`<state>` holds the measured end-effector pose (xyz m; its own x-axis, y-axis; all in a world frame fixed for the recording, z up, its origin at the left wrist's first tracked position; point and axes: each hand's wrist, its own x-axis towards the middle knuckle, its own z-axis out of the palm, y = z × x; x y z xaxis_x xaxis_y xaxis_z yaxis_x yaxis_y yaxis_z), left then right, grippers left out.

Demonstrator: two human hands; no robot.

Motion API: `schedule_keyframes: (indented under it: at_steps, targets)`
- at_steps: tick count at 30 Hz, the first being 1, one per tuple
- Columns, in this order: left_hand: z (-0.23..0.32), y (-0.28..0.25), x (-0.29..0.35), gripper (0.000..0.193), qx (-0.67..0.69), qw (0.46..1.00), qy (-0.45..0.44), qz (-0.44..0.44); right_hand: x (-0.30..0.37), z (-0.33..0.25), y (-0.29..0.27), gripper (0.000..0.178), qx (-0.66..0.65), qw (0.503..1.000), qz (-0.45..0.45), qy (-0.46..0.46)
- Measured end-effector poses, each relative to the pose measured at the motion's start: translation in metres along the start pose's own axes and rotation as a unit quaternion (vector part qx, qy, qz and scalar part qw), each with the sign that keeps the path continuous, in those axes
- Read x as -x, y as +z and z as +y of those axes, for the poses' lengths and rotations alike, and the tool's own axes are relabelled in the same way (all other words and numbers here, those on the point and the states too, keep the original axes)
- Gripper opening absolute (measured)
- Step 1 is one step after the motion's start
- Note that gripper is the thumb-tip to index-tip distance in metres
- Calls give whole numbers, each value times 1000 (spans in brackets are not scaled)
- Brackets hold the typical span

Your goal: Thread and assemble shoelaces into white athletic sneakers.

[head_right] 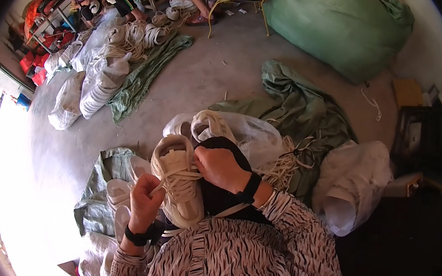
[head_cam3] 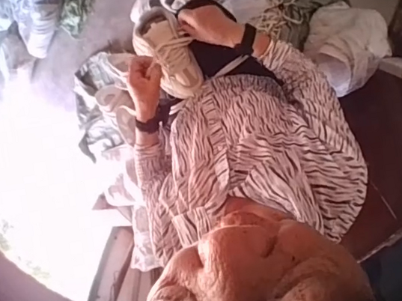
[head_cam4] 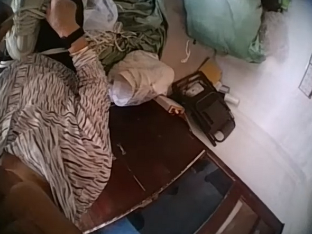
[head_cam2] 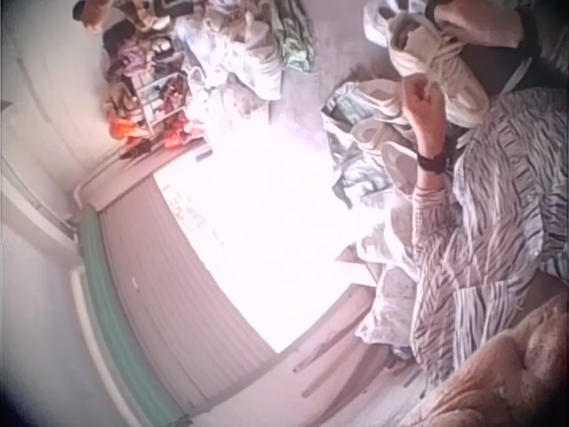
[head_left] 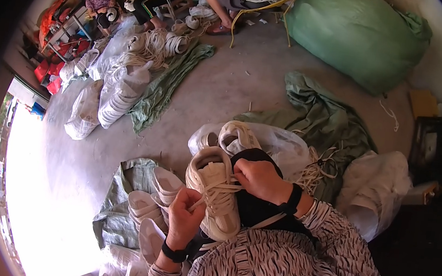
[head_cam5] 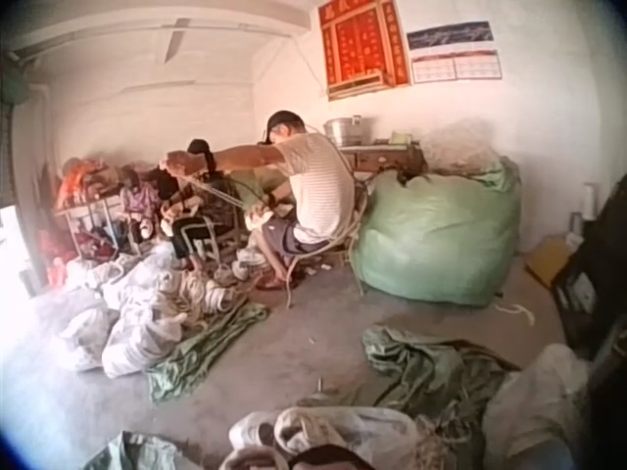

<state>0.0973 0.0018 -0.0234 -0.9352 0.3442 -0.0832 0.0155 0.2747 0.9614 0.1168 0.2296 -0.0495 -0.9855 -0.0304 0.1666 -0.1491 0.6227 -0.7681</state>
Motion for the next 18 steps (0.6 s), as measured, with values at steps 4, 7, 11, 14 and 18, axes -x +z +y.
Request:
schedule_keyframes:
  at_steps: [4,7,11,14,18]
  targets:
    - [10,-17,2,6,10,1000,-19,-19,0,-3,7,11,40,999,12,-32]
    - [11,-45,-2,13,110,993,-43,17,-8,-1,4,10,-33,998,14,-46]
    - [40,-62,-14,23,303,949,-35,84,-20,5,-17,11,1,992,-91,-85]
    - [34,-82,-18,27,322,942,-50,86,-26,-9,-17,18,53,990,-116,-57]
    - [24,-106,-20,20,333,938,20,89,-36,-7,-16,21,141,966,-164,-141]
